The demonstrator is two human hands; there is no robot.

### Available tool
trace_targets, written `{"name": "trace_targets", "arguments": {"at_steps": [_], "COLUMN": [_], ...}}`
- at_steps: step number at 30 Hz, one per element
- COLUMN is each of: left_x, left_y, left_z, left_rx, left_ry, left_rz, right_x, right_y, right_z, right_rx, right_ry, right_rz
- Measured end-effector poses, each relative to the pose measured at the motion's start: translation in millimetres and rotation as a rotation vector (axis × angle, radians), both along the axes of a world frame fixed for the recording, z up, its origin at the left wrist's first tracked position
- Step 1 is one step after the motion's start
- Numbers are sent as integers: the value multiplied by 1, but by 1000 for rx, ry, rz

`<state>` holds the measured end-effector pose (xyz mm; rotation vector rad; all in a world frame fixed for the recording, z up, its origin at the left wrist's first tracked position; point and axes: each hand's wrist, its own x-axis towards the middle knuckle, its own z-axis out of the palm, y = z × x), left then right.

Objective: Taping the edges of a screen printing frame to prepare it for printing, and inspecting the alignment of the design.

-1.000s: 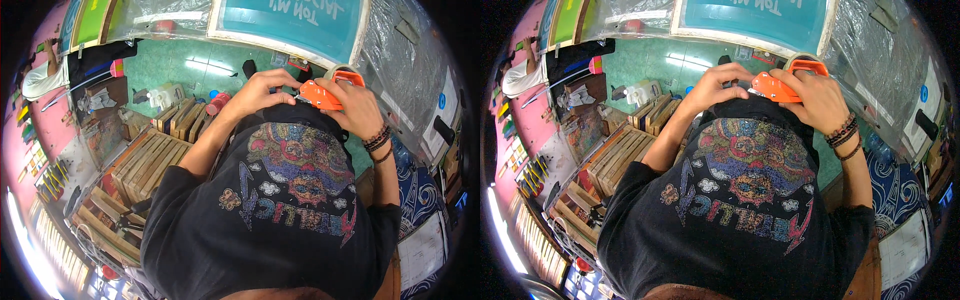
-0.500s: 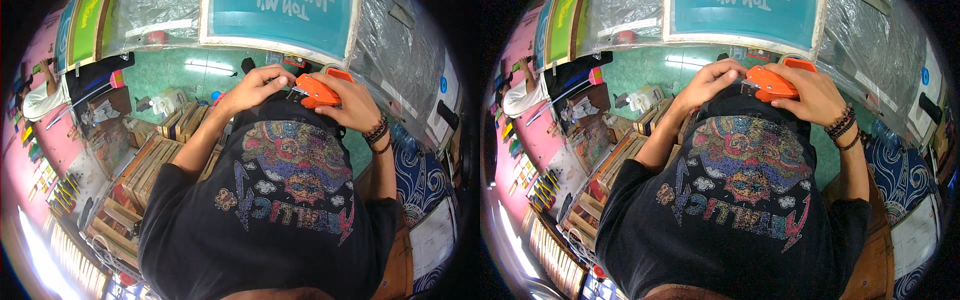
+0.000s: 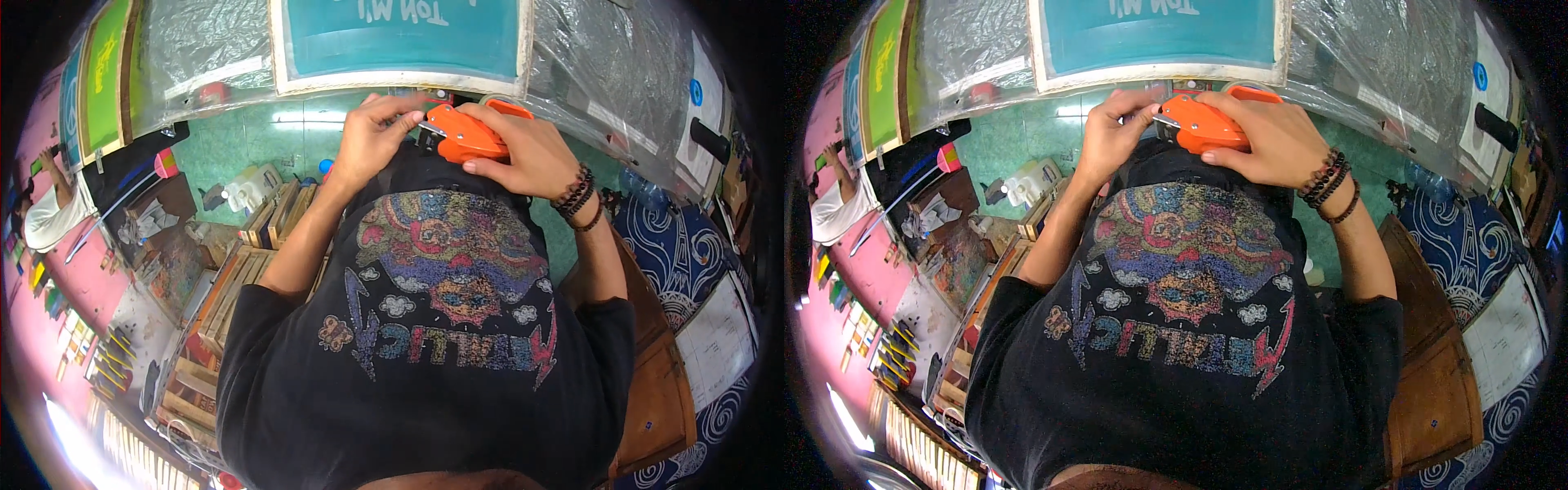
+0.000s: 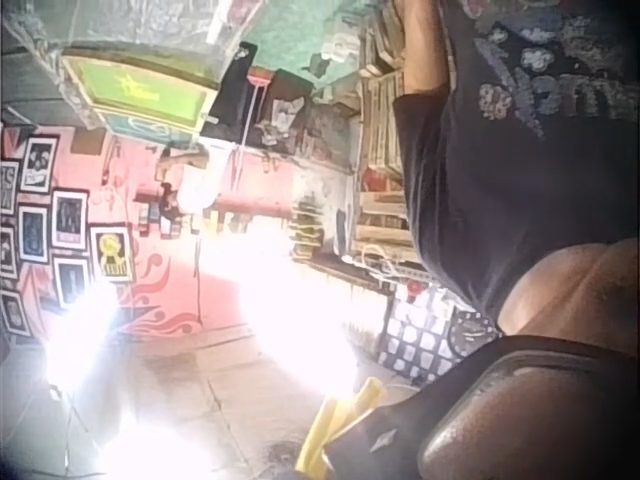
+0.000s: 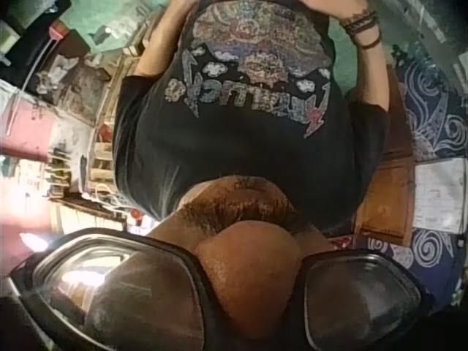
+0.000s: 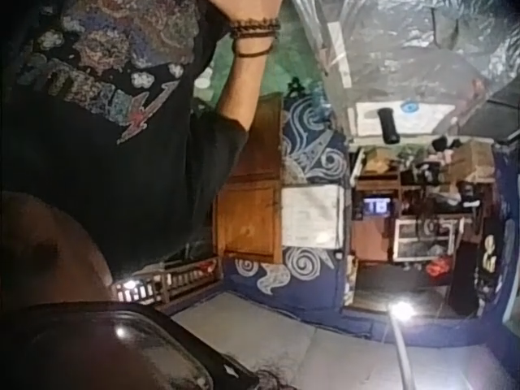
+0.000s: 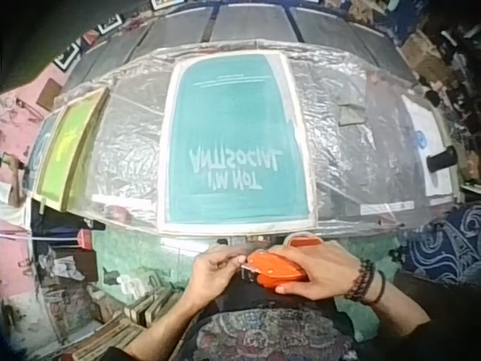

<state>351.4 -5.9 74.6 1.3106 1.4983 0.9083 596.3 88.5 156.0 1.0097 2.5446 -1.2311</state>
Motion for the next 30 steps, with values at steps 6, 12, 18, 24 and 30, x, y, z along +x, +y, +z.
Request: {"name": "trace_targets", "arguments": {"at_steps": [6,12,18,24,30], "left_x": [14,5,-62,-75,-152], "left_y": [0,7,16,12,12], "left_z": [4,14,15,17,-30], "left_rx": [-124,-54,-101,-89,-165], "left_ry": [8,88,99,125,196], "left_rz": [193,329,342,379,439], "right_x": [-3,15,57,56,86], "right_y": [-5,1,28,37,59], "right_z": [-3,3,2,15,1], "right_rx": [112,168,162,152,134], "right_ry": [-29,-56,-258,-257,-305], "right_rz": [-114,-146,-222,-235,-256]}}
